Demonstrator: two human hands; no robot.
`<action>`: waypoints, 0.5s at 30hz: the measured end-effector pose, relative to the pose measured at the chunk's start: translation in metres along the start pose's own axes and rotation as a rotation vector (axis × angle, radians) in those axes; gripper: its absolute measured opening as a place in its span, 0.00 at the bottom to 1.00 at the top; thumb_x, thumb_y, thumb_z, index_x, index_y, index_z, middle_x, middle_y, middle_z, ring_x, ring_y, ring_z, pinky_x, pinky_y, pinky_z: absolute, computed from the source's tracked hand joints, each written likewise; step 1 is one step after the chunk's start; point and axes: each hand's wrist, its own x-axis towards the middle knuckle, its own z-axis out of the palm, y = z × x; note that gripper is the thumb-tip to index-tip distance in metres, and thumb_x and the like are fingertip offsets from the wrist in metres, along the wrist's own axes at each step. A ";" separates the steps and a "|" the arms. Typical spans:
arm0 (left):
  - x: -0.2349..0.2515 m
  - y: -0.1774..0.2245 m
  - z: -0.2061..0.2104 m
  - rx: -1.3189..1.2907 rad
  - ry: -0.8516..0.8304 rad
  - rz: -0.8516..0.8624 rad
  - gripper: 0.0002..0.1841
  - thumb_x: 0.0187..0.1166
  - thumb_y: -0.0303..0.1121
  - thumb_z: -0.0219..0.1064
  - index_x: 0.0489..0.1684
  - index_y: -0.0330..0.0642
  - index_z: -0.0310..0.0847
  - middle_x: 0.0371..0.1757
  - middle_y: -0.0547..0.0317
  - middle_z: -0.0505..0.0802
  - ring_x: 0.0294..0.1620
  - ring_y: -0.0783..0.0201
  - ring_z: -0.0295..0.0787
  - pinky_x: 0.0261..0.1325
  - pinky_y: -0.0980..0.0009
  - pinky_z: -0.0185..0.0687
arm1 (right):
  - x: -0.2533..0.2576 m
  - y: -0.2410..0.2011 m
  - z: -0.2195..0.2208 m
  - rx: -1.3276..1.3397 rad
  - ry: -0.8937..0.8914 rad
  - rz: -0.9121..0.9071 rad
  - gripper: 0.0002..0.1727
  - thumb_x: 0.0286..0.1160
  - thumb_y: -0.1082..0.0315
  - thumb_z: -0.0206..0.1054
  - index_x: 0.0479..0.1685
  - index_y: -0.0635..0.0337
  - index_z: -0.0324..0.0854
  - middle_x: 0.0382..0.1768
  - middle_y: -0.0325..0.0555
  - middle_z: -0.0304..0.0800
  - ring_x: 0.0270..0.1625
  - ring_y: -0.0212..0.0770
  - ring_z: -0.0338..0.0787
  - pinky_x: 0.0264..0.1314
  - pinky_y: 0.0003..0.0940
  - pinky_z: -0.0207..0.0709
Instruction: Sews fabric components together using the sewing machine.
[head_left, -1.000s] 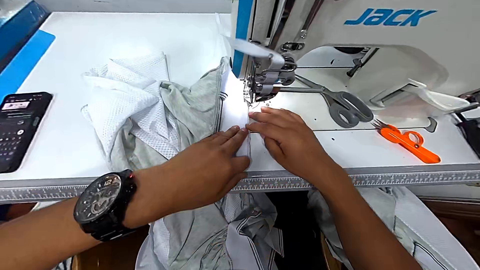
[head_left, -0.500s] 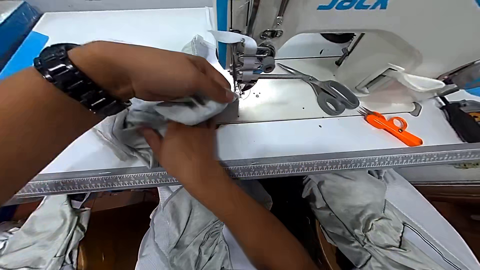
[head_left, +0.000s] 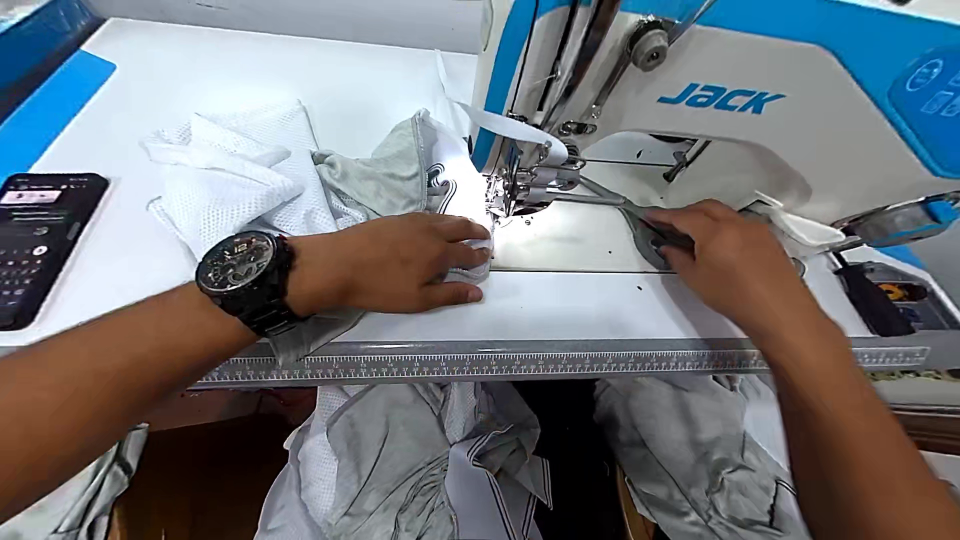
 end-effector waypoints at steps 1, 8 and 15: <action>-0.003 -0.002 0.008 -0.017 0.039 -0.003 0.33 0.88 0.62 0.42 0.80 0.53 0.79 0.86 0.53 0.75 0.87 0.55 0.69 0.87 0.54 0.64 | 0.008 0.003 -0.003 -0.016 -0.064 -0.019 0.24 0.70 0.78 0.74 0.69 0.61 0.84 0.56 0.68 0.87 0.56 0.72 0.88 0.53 0.75 0.79; -0.008 0.002 0.039 0.011 0.228 -0.025 0.33 0.88 0.62 0.42 0.82 0.57 0.77 0.84 0.48 0.76 0.88 0.51 0.67 0.89 0.53 0.61 | 0.020 -0.007 -0.007 -0.185 -0.245 0.002 0.33 0.69 0.80 0.73 0.78 0.61 0.76 0.53 0.74 0.87 0.54 0.78 0.87 0.52 0.76 0.78; -0.002 -0.011 0.036 -0.013 0.226 0.006 0.32 0.88 0.61 0.45 0.80 0.55 0.79 0.83 0.47 0.77 0.86 0.50 0.70 0.88 0.52 0.62 | -0.029 -0.023 -0.012 -0.163 -0.018 -0.102 0.38 0.60 0.81 0.72 0.80 0.63 0.73 0.55 0.69 0.86 0.59 0.76 0.83 0.58 0.72 0.76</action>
